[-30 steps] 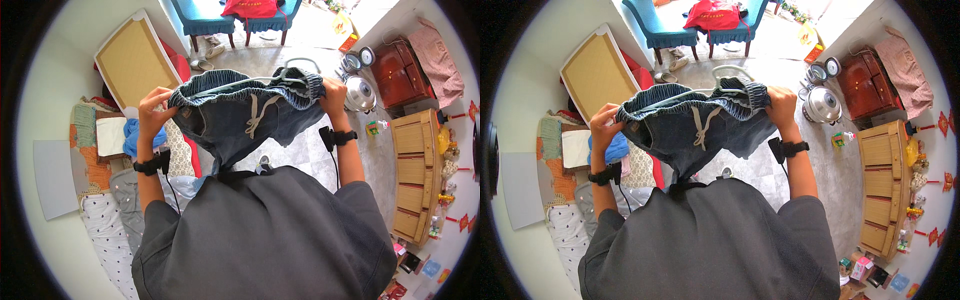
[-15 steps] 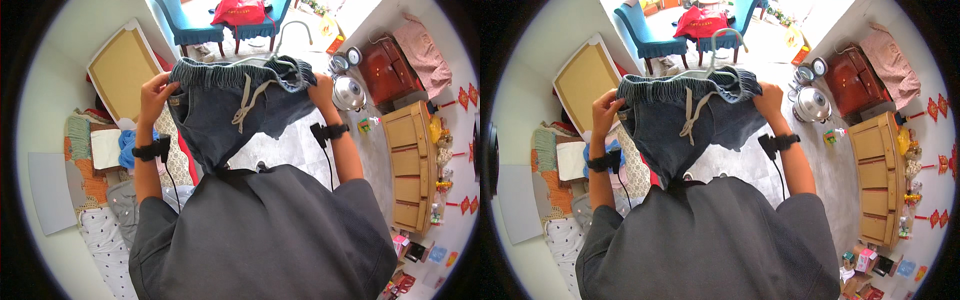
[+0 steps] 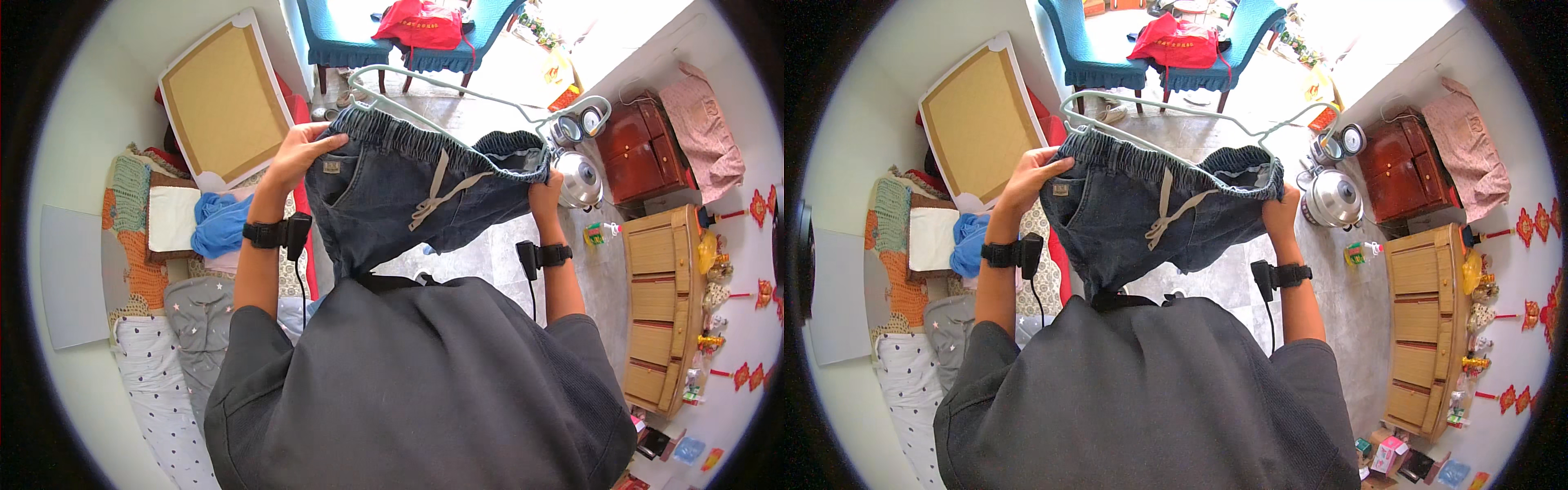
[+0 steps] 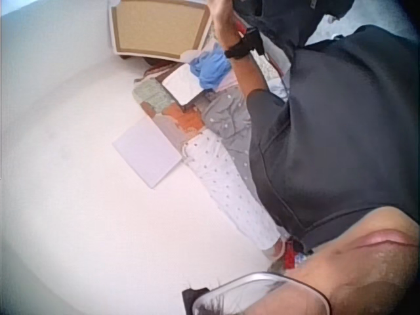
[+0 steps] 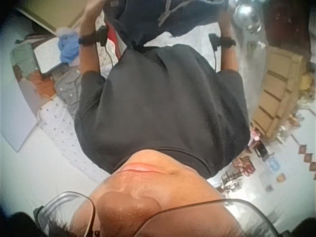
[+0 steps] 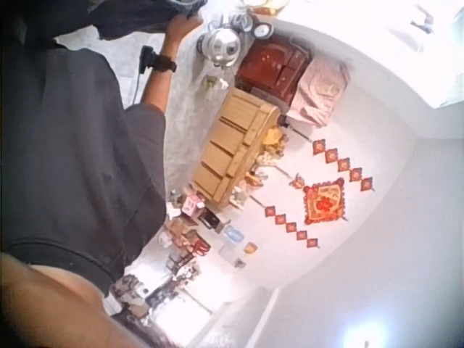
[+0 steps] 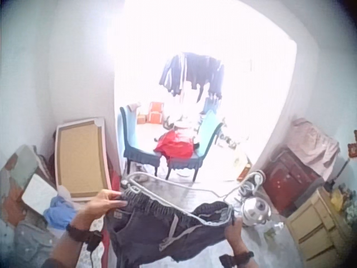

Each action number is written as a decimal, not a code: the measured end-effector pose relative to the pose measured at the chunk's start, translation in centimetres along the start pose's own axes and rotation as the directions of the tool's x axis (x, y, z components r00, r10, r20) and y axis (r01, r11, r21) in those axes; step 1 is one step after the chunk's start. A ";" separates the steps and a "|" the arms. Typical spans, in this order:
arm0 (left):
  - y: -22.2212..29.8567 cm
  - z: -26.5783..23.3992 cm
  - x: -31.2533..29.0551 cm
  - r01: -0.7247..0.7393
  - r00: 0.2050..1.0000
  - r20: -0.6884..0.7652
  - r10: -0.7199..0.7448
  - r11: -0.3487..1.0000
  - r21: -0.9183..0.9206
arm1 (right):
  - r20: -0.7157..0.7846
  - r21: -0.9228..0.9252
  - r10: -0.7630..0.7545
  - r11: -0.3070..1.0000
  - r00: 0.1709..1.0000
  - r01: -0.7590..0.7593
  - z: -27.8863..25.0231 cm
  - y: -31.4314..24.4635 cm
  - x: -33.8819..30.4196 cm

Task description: The person folds and organizes various clothing items, including a red tank top, a blue long-sleeved shirt, a yellow towel, and blue denim shorts. They use a plastic hanger to hang a pair of black pants on a clothing rack and stack the folded items on a bed.

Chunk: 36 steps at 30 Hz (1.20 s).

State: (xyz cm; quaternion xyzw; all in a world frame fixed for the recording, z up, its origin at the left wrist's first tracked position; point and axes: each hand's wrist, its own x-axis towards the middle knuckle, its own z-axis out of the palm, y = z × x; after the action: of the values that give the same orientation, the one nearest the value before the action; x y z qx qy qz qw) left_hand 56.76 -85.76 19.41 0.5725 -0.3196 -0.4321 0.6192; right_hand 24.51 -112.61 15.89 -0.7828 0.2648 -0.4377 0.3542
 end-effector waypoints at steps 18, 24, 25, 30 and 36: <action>-6.2 -4.2 5.3 0.086 0.995 0.018 -0.100 0.733 -0.674 | 0.010 -0.023 0.063 0.998 0.998 -0.062 1.3 2.1 1.4; -3.0 -1.4 3.6 -0.180 0.953 -0.254 0.167 0.983 -0.028 | -0.003 -0.285 0.009 0.959 1.000 -0.009 -0.2 3.2 1.2; -2.0 -0.5 2.6 -0.269 0.950 -0.164 0.267 0.963 0.013 | -0.024 -0.255 -0.041 0.966 0.999 0.033 -0.5 4.4 1.0; -0.2 2.2 0.3 -0.533 0.777 0.009 0.629 0.652 0.539 | -0.055 0.023 0.001 1.000 0.998 0.000 -1.3 4.7 -0.6; -0.9 5.2 -1.9 -0.561 0.284 0.465 0.838 -0.248 0.790 | -0.128 0.187 0.069 0.981 0.989 -0.044 -0.5 3.2 -0.8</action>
State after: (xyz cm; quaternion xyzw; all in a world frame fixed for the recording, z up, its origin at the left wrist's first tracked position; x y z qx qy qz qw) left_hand 51.17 -86.32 19.40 0.5423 -0.6749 0.3472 0.3604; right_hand 23.33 -114.13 13.21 -0.7079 0.2688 -0.5015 0.4184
